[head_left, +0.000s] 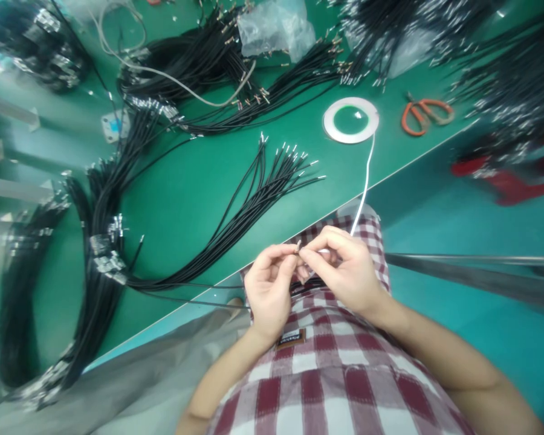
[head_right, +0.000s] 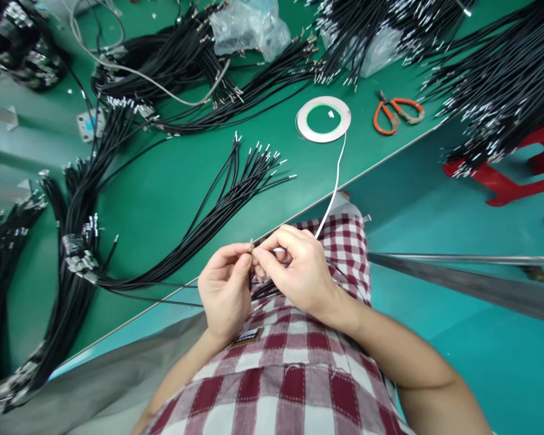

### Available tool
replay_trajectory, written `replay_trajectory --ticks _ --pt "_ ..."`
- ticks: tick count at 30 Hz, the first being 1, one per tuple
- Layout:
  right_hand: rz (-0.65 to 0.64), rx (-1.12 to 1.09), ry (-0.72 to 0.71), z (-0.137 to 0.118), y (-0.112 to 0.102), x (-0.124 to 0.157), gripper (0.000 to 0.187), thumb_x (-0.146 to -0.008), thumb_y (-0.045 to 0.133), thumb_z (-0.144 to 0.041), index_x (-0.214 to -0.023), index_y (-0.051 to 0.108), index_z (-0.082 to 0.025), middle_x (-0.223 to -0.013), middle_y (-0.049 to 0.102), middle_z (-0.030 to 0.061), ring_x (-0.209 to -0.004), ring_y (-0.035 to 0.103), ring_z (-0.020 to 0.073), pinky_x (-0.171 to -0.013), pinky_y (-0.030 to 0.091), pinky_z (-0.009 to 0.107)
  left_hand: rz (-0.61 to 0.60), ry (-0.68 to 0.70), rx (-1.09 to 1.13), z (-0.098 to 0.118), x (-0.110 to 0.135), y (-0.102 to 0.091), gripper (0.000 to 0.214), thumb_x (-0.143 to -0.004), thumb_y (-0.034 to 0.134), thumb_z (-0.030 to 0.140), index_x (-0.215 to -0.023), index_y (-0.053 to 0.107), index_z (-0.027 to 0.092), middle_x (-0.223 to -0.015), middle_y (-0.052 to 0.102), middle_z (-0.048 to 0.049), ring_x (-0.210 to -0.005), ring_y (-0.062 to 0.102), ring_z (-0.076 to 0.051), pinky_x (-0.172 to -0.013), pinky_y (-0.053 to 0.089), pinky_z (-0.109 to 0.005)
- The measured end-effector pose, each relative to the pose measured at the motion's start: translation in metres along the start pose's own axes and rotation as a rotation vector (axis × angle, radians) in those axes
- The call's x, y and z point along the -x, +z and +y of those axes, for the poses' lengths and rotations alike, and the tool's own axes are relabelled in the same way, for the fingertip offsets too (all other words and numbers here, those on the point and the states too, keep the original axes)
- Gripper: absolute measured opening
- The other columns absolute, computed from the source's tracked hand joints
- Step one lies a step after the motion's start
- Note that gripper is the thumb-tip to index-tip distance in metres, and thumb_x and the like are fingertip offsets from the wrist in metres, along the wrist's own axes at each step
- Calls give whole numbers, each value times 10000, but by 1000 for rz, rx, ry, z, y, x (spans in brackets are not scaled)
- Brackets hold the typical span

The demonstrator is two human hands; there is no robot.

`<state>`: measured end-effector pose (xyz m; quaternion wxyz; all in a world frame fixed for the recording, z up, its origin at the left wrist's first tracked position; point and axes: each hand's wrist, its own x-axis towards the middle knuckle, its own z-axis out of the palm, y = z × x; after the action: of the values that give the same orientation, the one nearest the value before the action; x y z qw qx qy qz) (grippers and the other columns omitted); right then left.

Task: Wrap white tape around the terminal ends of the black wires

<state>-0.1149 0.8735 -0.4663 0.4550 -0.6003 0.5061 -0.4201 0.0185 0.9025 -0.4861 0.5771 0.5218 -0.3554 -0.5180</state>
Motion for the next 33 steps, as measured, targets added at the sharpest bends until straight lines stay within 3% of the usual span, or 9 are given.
replay_trajectory --ticks 3,8,10,17,24,28,33 --pt "-4 -59 52 2 2 0 215 -914 647 -220 -700 629 -205 -719 636 18 -665 612 150 -556 450 277 -50 -17 57 -2 0 -1 92 -903 670 218 -978 701 175 -660 657 1 -546 605 -102 -544 527 -217" --pt "-168 -535 242 6 6 -5 231 -915 671 -348 -766 566 -206 -598 631 -23 -511 629 145 -517 510 284 -56 -30 60 -5 1 -1 103 -915 655 227 -987 704 171 -643 647 7 -531 607 -101 -531 520 -213" --pt "-196 -610 280 6 5 -8 268 -892 694 -390 -761 556 -200 -583 639 -21 -516 640 152 -518 516 287 -44 -29 29 -5 1 0 117 -911 662 243 -986 704 164 -666 654 -1 -513 591 -91 -506 497 -202" --pt "-80 -264 184 9 -3 -9 188 -875 683 -287 -732 648 -170 -689 633 -5 -570 516 99 -519 414 236 -47 -110 31 -1 -2 -1 272 -797 784 221 -1026 641 194 -794 646 7 -544 556 -60 -470 447 -153" --pt "-126 -109 -14 10 -12 -11 95 -879 675 -202 -791 711 -199 -762 660 24 -717 609 158 -672 492 301 -102 -282 139 8 -9 -5 199 -787 784 250 -837 615 158 -589 588 36 -460 524 -66 -463 399 -168" --pt "-104 -30 -73 8 -12 -12 92 -870 686 -180 -785 715 -201 -761 681 20 -686 621 153 -659 495 301 -116 -356 200 12 -10 -4 249 -752 810 295 -813 618 147 -547 585 31 -444 511 -70 -461 373 -170" --pt "-123 -13 -49 7 -10 -12 123 -891 658 -186 -777 703 -193 -754 668 17 -659 587 138 -599 459 279 -121 -384 232 11 -9 -3 257 -768 801 324 -801 618 147 -554 576 32 -441 498 -63 -474 361 -173"
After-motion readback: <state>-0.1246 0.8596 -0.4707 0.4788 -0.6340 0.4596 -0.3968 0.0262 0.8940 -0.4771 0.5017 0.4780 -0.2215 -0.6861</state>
